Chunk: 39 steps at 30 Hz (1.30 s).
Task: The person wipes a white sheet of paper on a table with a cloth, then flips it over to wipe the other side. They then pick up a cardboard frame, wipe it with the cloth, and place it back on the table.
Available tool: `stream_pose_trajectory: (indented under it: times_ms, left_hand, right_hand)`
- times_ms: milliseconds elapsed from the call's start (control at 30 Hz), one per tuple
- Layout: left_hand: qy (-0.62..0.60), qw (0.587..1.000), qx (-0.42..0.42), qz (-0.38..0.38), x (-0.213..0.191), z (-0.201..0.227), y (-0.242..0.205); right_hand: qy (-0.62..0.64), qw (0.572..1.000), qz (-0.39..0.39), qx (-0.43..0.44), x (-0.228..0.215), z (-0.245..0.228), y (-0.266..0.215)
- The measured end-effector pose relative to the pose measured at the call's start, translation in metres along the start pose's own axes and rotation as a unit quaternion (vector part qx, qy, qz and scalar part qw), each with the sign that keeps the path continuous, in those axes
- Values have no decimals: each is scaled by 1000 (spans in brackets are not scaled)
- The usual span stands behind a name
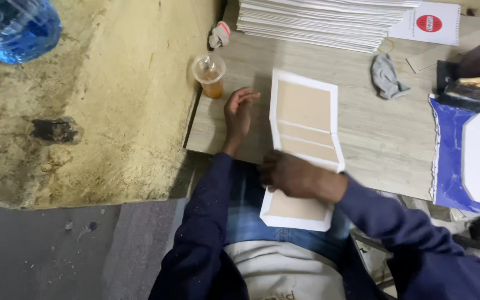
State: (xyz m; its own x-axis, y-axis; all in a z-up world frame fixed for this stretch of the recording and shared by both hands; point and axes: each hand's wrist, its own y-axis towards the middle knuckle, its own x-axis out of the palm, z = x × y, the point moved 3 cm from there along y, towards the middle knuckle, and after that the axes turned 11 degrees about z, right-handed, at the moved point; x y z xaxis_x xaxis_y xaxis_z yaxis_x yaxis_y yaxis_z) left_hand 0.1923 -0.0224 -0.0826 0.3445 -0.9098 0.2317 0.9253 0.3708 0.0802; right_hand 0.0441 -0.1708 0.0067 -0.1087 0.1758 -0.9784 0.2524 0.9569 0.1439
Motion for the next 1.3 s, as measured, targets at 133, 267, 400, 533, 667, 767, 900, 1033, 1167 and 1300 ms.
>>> stream_pose_trajectory:
  times_ms: [133,267,400,533,667,767,900,1033,1167,1300]
  left_hand:
    - [-113,989,-89,25,2,-61,27]
    - [-70,991,-107,-29,3,-57,41]
    - [-102,987,-119,-24,-6,-9,23]
    - [-154,944,-213,-197,8,-16,23]
    - [7,971,-212,-111,32,30,-10]
    - [132,970,-146,-140,40,22,-4]
    - [108,975,-64,-181,43,18,-3]
    - [107,973,-54,-197,34,32,-9]
    - [123,976,-12,-178,27,64,-24]
    - [134,977,37,-164,24,59,-26]
  right_hand:
    - [194,953,231,37,-246,-21,-36]
    - [187,809,518,205,-261,21,-134]
    - [254,637,677,268,-203,76,-153]
    - [374,491,678,398,-41,144,-160]
    - [363,519,576,517,52,155,-164]
    - [367,508,556,546,44,154,-164]
    - [342,519,574,533,-3,160,-163]
    - [304,548,585,515,-26,160,-156]
    - [300,549,585,516,-21,162,-160]
    - [357,464,611,534,-15,156,-152]
